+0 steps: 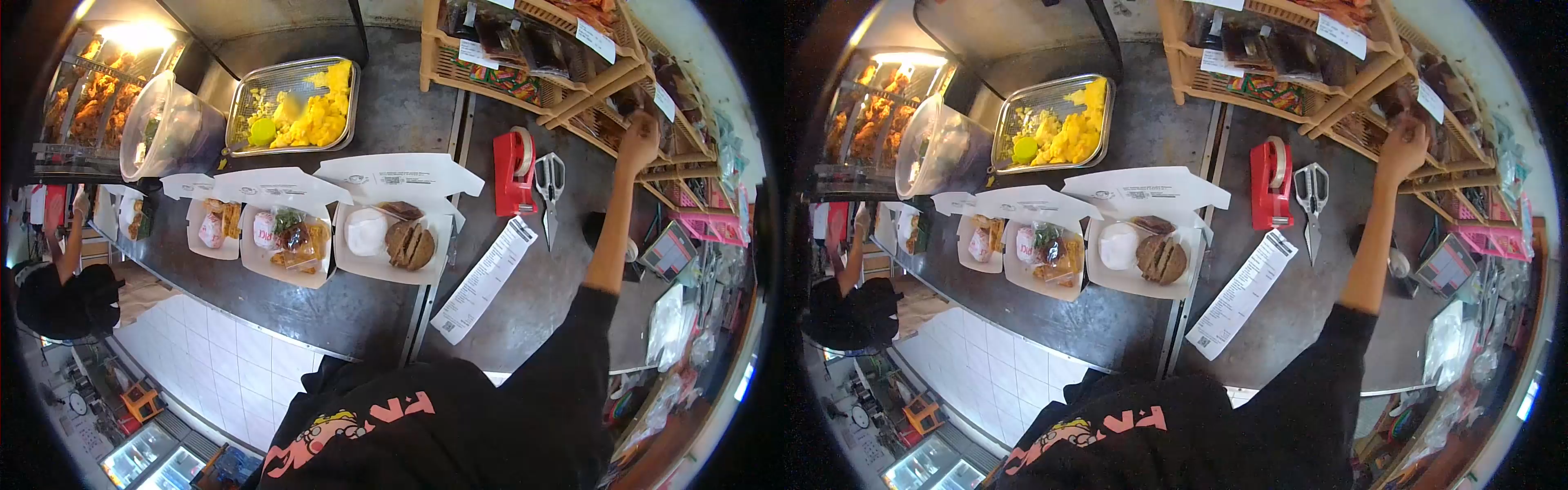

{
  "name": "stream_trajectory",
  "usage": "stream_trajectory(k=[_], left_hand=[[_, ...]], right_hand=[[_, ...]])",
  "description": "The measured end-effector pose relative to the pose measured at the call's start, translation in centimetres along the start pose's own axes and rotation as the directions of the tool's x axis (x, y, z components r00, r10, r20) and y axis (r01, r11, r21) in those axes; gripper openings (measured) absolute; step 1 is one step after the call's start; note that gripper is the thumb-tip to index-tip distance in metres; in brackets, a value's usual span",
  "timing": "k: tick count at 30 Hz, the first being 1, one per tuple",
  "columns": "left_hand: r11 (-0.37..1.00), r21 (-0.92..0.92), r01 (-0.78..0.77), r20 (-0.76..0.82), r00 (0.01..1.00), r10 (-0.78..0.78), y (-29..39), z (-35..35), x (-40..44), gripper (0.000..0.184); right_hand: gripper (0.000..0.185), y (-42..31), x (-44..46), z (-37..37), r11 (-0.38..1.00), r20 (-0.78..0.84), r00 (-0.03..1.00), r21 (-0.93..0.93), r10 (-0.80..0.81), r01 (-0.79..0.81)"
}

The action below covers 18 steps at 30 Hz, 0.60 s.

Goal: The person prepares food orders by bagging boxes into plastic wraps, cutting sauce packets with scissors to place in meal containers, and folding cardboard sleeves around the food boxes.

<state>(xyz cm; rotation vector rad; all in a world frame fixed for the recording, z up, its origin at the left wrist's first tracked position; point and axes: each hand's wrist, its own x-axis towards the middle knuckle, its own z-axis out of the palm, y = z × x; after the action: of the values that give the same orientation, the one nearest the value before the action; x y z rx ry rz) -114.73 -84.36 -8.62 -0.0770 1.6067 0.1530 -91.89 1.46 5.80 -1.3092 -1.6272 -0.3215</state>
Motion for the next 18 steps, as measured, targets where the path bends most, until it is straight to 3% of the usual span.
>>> stream_trajectory(k=[2,4,5,6,7,8,9,10,11,13,15,17,18], left_hand=[[1.0,0.009,-0.02,0.005,1.0,0.02,-0.1,-0.4,0.3,0.047],[0.999,0.036,-0.039,0.004,0.999,0.039,0.2,-1.6,0.4,0.046],[0.998,0.049,-0.045,0.006,0.999,0.044,0.2,-2.2,0.4,0.046],[0.997,0.066,-0.047,0.007,0.999,0.047,0.0,-3.1,0.3,0.046],[0.995,0.083,-0.052,0.007,0.999,0.051,0.1,-4.0,0.3,0.046],[0.993,0.105,-0.056,0.011,0.998,0.055,0.2,-4.9,0.3,0.046],[0.991,0.122,-0.058,0.013,0.998,0.057,0.2,-5.8,0.3,0.046],[0.988,0.143,-0.064,0.017,0.998,0.062,0.1,-6.6,0.3,0.046],[0.984,0.165,-0.066,0.019,0.998,0.064,0.0,-7.5,0.3,0.046],[0.977,0.196,-0.082,0.025,0.997,0.078,0.0,-8.9,0.5,0.046],[0.968,0.229,-0.103,0.033,0.995,0.098,0.1,-10.0,1.0,0.046],[0.956,0.258,-0.142,0.049,0.99,0.134,0.6,-10.9,1.9,0.046],[0.948,0.273,-0.164,0.057,0.986,0.154,1.1,-11.3,2.4,0.046]], right_hand=[[0.014,-5.8,-2.6,-6.0,0.977,0.109,0.977,0.13,-0.184,0.17],[0.009,-11.9,-4.7,-12.1,0.96,0.437,0.868,0.242,-0.238,0.141],[0.009,-15.6,-6.1,-14.8,0.975,0.7,0.708,0.206,-0.092,-0.078],[0.008,-18.2,-8.4,-16.5,0.888,0.795,0.581,0.382,-0.174,-0.257],[0.012,-21.5,-9.9,-18.3,0.93,0.87,0.411,0.348,-0.272,-0.121],[0.016,-22.7,-13.6,-17.9,0.834,0.813,0.352,0.535,-0.464,-0.136],[0.018,-25.0,-17.6,-17.6,0.811,0.841,0.164,0.54,-0.515,-0.225],[0.015,-27.9,-21.4,-17.9,0.754,0.831,0.125,0.546,-0.542,-0.364],[0.013,-31.2,-24.1,-18.0,0.744,0.833,-0.001,0.493,-0.553,-0.451],[0.013,-37.1,-29.3,-18.0,0.624,0.791,-0.014,0.472,-0.612,-0.623],[0.015,-43.0,-32.8,-17.3,0.569,0.754,0.104,0.571,-0.649,-0.592],[0.02,-48.0,-33.8,-16.6,0.411,0.682,0.329,0.684,-0.653,-0.603],[0.02,-50.1,-34.3,-16.1,0.401,0.674,0.331,0.689,-0.66,-0.604]])
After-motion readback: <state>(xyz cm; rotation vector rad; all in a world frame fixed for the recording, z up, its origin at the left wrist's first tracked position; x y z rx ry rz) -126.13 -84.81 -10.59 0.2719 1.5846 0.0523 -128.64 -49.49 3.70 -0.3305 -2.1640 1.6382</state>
